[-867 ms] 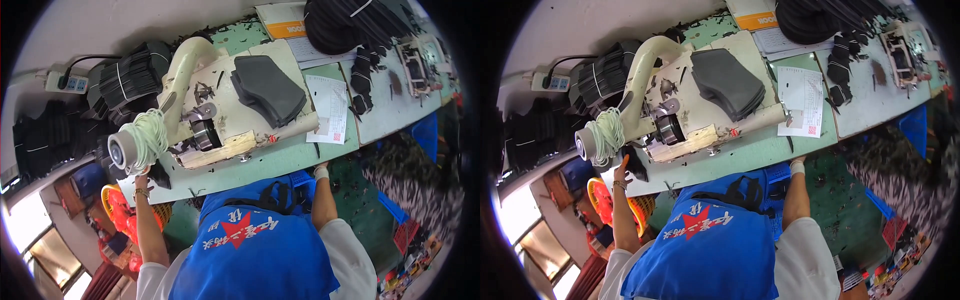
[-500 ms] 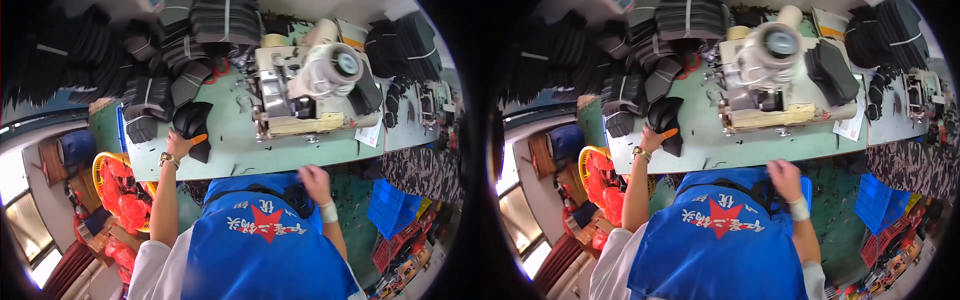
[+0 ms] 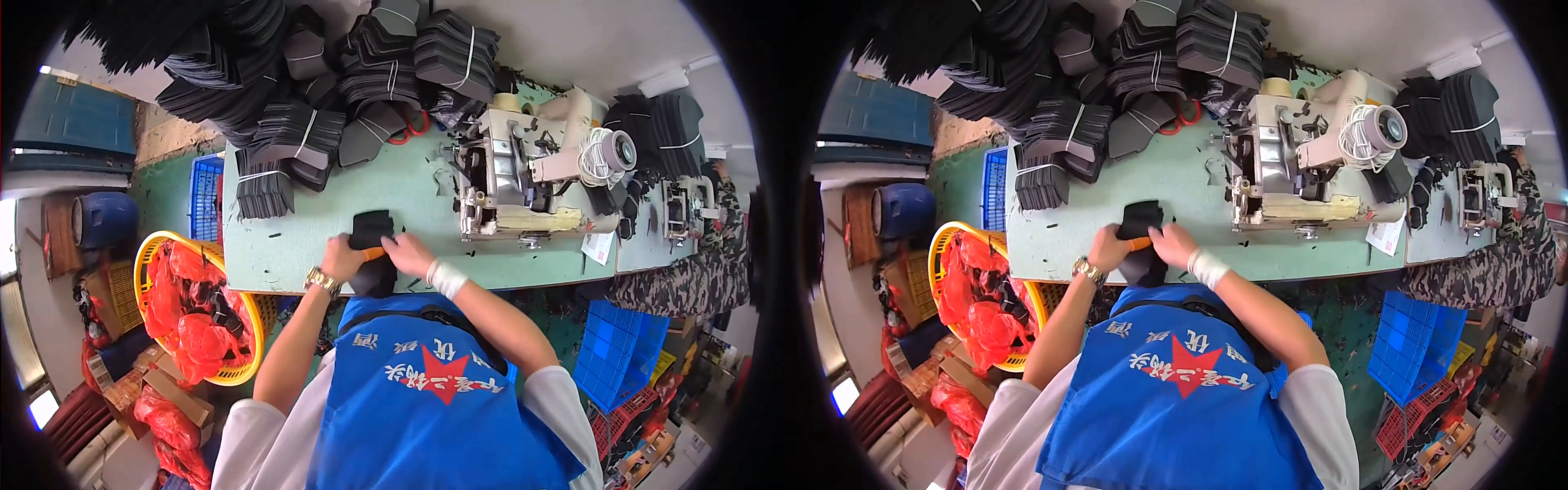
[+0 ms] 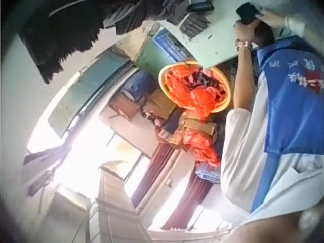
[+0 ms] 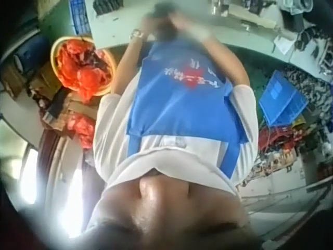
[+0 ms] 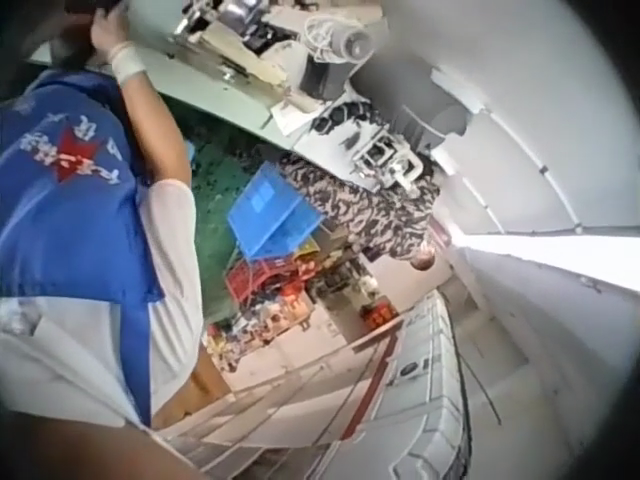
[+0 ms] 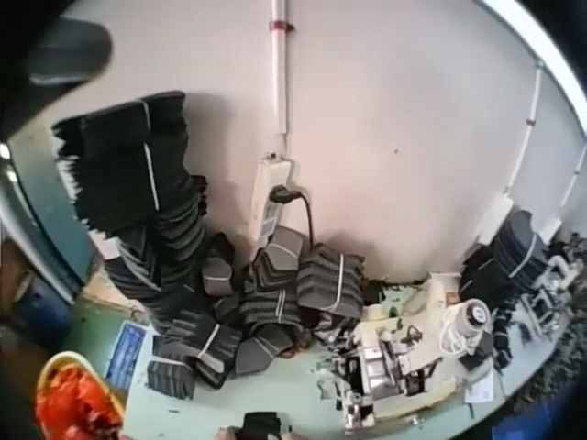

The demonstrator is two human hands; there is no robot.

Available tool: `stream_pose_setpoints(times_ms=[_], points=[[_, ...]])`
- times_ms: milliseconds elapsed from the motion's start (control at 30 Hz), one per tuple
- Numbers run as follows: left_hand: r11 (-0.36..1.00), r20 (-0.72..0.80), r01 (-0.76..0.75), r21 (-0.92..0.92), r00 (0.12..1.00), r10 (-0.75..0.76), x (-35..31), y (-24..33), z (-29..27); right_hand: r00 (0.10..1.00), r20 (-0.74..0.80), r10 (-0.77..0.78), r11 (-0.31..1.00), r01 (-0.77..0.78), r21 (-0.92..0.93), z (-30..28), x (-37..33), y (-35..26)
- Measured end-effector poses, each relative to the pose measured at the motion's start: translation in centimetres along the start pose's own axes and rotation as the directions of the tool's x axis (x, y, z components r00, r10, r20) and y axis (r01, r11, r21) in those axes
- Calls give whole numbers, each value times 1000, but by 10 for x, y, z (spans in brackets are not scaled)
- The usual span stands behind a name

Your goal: The person assembles, stacks, and organizes small black padded fabric pieces by hand at a factory workstation, occasionally using an industrial sewing machine.

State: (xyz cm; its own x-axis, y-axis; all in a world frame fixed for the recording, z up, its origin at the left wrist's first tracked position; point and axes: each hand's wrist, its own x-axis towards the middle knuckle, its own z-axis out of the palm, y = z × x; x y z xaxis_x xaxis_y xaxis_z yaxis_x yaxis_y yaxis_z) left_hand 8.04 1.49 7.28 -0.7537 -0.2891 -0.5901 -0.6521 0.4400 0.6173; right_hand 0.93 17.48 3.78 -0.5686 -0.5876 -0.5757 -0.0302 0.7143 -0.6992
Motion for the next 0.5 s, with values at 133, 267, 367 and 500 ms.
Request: stream_pose_setpoints(times_ms=[133, 267, 367, 500], points=[[960, 49, 165, -226, 986, -158, 0, -15, 14, 998, 25, 60, 975, -64, 211, -4, -18, 3], [923, -11, -238, -301, 969, 246, 1, 5, 23, 998, 51, 28, 871, -49, 488, -29, -41, -15], [569, 48, -188, -800, 926, 374, 1, 18, 25, 896, -235, -376, 745, 444, 498, -29, -44, -13], [671, -237, -678, -300, 734, 636, -28, 64, -21, 864, -342, -369, 565, 501, 655, -52, -58, -64]])
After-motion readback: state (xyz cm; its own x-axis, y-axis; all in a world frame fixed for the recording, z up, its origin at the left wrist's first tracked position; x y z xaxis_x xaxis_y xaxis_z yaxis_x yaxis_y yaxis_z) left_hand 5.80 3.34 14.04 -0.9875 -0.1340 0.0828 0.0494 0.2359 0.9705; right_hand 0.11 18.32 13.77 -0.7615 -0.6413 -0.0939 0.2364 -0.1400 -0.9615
